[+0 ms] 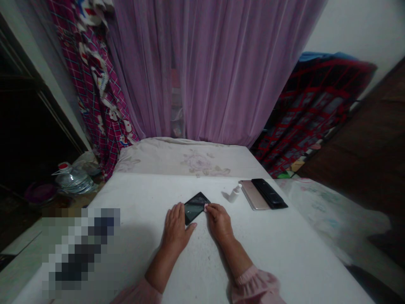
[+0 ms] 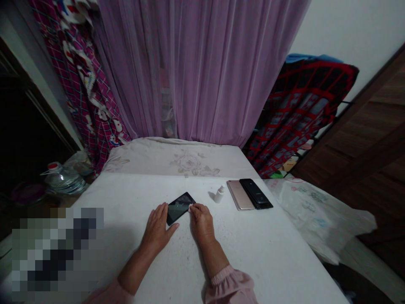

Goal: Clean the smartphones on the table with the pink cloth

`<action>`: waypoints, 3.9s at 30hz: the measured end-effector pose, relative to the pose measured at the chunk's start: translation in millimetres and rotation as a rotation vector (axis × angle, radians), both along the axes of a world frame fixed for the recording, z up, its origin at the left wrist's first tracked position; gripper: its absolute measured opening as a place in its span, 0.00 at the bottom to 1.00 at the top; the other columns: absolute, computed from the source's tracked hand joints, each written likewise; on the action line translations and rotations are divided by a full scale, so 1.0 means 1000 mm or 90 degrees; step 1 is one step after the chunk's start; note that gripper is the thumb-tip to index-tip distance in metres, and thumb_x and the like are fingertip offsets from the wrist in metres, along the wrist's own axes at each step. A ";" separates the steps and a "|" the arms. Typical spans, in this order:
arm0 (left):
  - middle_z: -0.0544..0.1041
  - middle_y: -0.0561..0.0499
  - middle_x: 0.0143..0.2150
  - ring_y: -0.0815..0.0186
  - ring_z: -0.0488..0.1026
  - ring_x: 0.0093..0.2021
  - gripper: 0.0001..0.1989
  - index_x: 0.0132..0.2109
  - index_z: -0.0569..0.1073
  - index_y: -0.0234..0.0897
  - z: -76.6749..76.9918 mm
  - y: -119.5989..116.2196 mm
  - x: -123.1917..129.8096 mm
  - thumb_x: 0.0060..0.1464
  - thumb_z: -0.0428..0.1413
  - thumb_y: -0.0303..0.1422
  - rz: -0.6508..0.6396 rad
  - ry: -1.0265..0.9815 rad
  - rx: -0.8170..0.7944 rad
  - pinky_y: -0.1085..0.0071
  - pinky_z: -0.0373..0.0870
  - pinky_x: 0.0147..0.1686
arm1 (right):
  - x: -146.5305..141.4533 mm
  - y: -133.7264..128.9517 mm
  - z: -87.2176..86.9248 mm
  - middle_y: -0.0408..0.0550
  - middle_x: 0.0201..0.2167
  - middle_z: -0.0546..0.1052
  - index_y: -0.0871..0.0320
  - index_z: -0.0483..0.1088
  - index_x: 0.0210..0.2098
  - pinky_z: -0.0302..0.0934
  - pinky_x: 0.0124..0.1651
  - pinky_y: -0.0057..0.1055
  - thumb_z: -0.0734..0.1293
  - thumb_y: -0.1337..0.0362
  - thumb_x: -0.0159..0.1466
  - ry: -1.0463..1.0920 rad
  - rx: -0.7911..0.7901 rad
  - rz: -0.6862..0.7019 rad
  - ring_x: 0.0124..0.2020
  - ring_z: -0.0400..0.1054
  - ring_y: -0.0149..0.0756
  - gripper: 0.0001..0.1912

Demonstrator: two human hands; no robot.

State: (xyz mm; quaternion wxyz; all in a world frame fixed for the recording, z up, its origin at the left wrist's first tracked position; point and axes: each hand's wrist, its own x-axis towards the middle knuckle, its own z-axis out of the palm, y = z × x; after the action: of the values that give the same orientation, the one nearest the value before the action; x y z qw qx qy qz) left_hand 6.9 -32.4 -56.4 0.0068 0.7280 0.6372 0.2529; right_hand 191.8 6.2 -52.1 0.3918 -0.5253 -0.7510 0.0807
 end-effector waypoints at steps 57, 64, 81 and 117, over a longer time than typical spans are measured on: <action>0.68 0.43 0.61 0.52 0.55 0.66 0.37 0.67 0.52 0.38 0.015 0.007 -0.023 0.52 0.55 0.34 -0.107 -0.025 -0.085 0.46 0.44 0.64 | -0.009 0.022 0.007 0.50 0.37 0.78 0.58 0.79 0.37 0.61 0.43 0.31 0.61 0.73 0.62 -0.065 0.006 -0.091 0.38 0.67 0.39 0.14; 0.68 0.44 0.61 0.52 0.57 0.65 0.38 0.66 0.52 0.39 0.016 0.008 -0.021 0.51 0.57 0.33 -0.100 -0.046 -0.087 0.46 0.43 0.64 | -0.033 0.018 0.024 0.49 0.40 0.78 0.56 0.78 0.38 0.58 0.46 0.31 0.64 0.73 0.61 -0.140 -0.067 -0.011 0.42 0.66 0.39 0.12; 0.68 0.43 0.60 0.54 0.59 0.62 0.40 0.67 0.49 0.39 0.020 0.007 -0.019 0.50 0.57 0.32 -0.113 -0.069 -0.108 0.47 0.42 0.64 | -0.010 0.029 0.050 0.45 0.41 0.78 0.51 0.75 0.41 0.50 0.41 0.35 0.61 0.70 0.65 -0.322 -0.161 -0.003 0.44 0.64 0.42 0.12; 0.67 0.42 0.61 0.54 0.58 0.63 0.41 0.68 0.45 0.39 0.023 0.005 -0.019 0.52 0.55 0.32 -0.121 -0.051 -0.112 0.46 0.40 0.64 | 0.009 -0.010 0.018 0.51 0.38 0.79 0.59 0.76 0.45 0.60 0.44 0.31 0.59 0.71 0.64 -0.176 -0.103 -0.131 0.39 0.68 0.39 0.16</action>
State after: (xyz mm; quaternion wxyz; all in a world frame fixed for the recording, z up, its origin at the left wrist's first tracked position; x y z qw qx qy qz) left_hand -12.0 -27.7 -33.8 0.1196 0.7710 0.5843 0.2232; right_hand 200.5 -4.3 -34.5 0.2479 -0.6353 -0.7309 0.0271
